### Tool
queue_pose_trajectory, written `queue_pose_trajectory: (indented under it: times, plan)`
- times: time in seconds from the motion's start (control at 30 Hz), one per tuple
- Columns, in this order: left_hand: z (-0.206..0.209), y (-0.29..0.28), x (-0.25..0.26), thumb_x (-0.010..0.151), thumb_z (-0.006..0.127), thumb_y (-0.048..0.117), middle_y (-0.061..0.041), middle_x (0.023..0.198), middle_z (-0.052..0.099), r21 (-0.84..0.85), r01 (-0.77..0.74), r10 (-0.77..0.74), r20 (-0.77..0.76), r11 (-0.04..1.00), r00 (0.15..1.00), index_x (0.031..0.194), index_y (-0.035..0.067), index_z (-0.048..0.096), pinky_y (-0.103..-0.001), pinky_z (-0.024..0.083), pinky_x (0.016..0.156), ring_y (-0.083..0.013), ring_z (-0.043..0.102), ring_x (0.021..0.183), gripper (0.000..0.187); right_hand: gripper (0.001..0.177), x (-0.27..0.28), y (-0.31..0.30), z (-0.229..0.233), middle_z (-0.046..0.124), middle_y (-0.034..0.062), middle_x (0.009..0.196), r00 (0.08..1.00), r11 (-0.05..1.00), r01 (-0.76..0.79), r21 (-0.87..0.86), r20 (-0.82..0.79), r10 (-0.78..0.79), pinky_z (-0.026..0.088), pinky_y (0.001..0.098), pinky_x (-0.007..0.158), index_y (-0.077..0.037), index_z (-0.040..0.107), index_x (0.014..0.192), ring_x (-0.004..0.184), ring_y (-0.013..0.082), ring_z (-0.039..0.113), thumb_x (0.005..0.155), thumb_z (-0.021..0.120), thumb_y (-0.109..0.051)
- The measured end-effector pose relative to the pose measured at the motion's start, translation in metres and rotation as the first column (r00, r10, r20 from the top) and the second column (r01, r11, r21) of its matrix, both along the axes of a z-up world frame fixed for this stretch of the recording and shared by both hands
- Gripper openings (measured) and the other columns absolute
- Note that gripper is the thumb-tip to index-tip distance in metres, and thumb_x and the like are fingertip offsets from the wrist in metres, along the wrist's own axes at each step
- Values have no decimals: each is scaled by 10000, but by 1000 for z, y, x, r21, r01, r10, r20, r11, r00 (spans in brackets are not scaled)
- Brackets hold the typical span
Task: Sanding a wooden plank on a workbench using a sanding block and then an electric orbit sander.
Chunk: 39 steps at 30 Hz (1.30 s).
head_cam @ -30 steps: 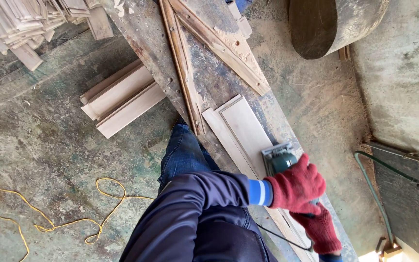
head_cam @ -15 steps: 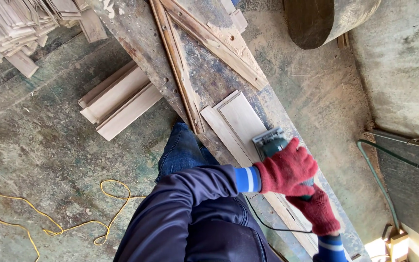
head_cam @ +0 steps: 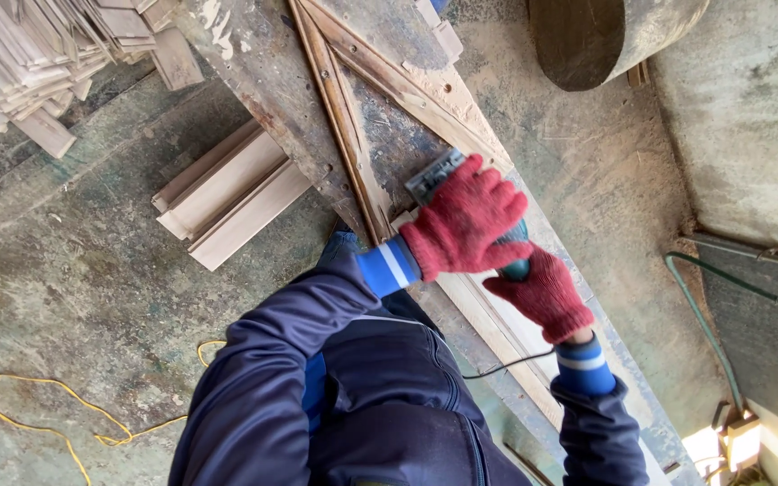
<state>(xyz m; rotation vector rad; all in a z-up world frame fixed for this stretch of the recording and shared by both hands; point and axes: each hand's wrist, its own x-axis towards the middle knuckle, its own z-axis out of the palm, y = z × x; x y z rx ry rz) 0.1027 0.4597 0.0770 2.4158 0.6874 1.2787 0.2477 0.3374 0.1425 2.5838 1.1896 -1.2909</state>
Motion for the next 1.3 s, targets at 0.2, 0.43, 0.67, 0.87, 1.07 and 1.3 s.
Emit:
queue_pose_trajectory:
  times: [0.2,0.43,0.67,0.87,1.07,1.3]
  plan:
    - [4,20,-13,889,628,644,-156,925,618,34,22,-22,12,999,1000,1053,62,687,-595,484,943,-351,620,949,608,475,-16,16,1,741,149,952,999,1000,16,26,-35,-15,544,542,924,-164,711,1005,1025,413,708,657,936,-395]
    - [16,-33,20,880,513,663,-139,760,616,-97,91,-96,-49,991,994,905,73,708,-602,503,912,-343,639,789,621,474,15,-49,0,750,147,980,996,995,89,-42,2,-89,547,526,947,-241,748,1010,1035,408,713,624,933,-442]
    - [22,-97,70,755,602,621,-165,749,620,-137,103,-107,-20,985,994,871,73,725,-657,489,953,-363,621,764,573,478,58,-130,0,764,191,976,961,959,276,-59,25,-275,524,558,960,-166,762,987,1008,422,719,626,979,-393]
    - [15,-107,80,797,577,633,-160,792,637,-155,166,-174,-41,974,984,919,79,725,-658,481,988,-351,631,812,587,496,72,-143,-1,769,200,1003,958,955,288,-74,22,-287,522,561,964,-138,783,1019,1039,424,715,632,991,-370]
    - [18,-68,39,793,599,640,-154,746,595,-85,80,-80,-1,993,997,870,79,708,-647,493,919,-355,607,765,577,485,42,-98,-11,759,190,957,989,988,149,-51,12,-148,538,553,939,-159,775,986,992,436,724,611,975,-393]
    - [9,-6,-4,922,503,663,-159,828,593,6,88,-88,-15,996,996,961,65,683,-601,488,917,-363,623,867,625,498,-14,-18,3,751,152,977,997,997,73,7,-11,-73,550,546,924,-207,738,1021,1039,425,709,617,944,-414]
